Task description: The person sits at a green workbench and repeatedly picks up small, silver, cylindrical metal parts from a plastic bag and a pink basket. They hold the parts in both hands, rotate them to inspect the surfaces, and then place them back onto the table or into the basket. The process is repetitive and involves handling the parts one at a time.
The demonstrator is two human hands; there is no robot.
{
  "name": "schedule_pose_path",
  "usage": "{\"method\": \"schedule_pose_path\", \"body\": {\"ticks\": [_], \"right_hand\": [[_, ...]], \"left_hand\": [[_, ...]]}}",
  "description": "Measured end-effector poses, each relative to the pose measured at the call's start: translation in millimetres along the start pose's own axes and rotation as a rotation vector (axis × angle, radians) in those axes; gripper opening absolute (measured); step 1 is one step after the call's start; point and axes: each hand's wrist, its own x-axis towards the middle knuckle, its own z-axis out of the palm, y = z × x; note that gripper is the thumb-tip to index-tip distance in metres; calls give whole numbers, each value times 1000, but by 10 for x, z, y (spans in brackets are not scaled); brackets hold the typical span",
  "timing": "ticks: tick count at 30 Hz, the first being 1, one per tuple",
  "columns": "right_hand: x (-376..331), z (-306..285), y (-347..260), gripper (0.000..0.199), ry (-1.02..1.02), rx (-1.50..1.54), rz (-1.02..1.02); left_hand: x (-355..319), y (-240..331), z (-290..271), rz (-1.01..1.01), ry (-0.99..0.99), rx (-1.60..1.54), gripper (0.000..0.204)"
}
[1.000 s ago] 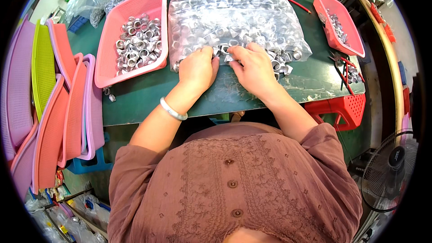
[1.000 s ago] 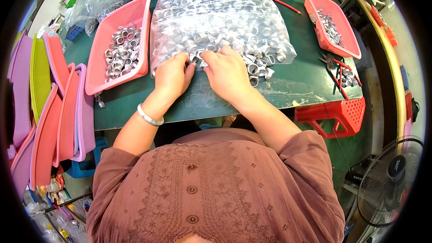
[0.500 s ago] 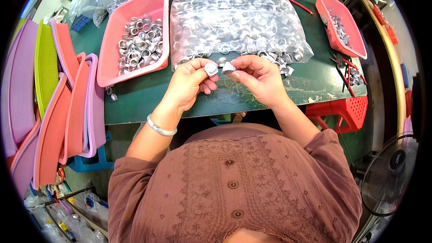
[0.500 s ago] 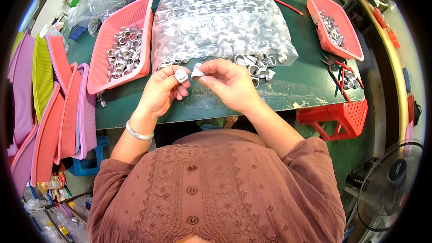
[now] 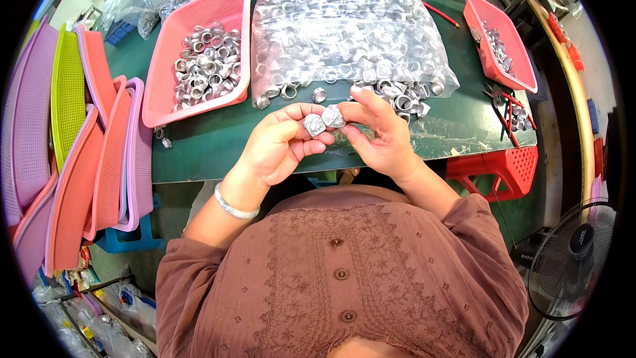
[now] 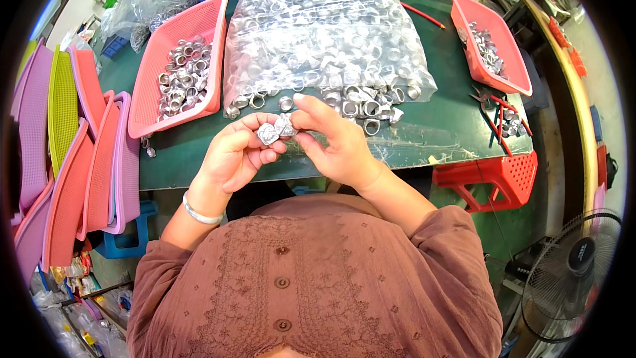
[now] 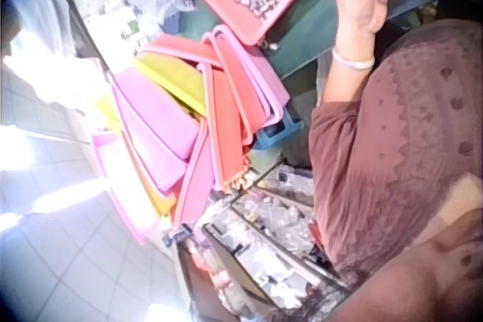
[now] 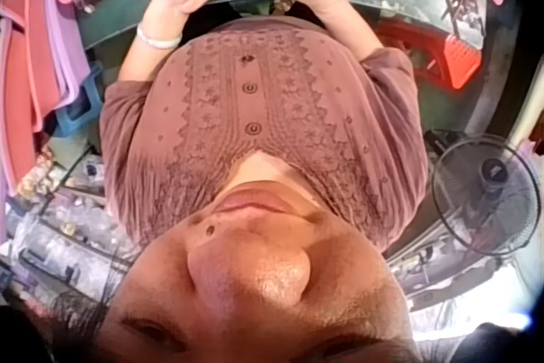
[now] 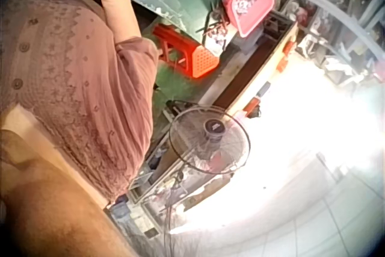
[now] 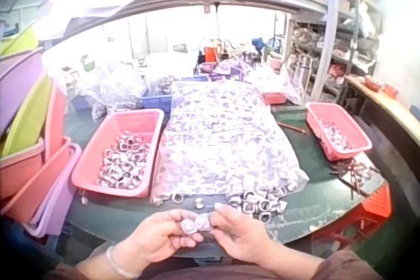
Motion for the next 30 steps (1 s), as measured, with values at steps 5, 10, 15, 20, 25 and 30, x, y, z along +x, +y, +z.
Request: {"method": "schedule_pose_path", "body": {"ticks": [5, 10, 15, 20, 25, 30], "right_hand": [[-3, -31, -3, 61, -70, -242, -177], [6, -14, 13, 56, -86, -274, -261], [7, 38, 15, 43, -48, -209, -252], [32, 40, -52, 42, -58, -200, -166], [169, -25, 57, 30, -80, -549, -201], [313, 57, 165, 23, -167, -698, -181]], "left_hand": [[-64, -10, 62, 38, -18, -58, 33], [-57, -32, 52, 23, -14, -72, 31], [-72, -62, 62, 35, 55, -9, 27], [-108, -39, -7, 92, 148, 78, 24], [-48, 435, -237, 651, 328, 496, 26], [-6, 990, -639, 1037, 852, 1588, 29]]}}
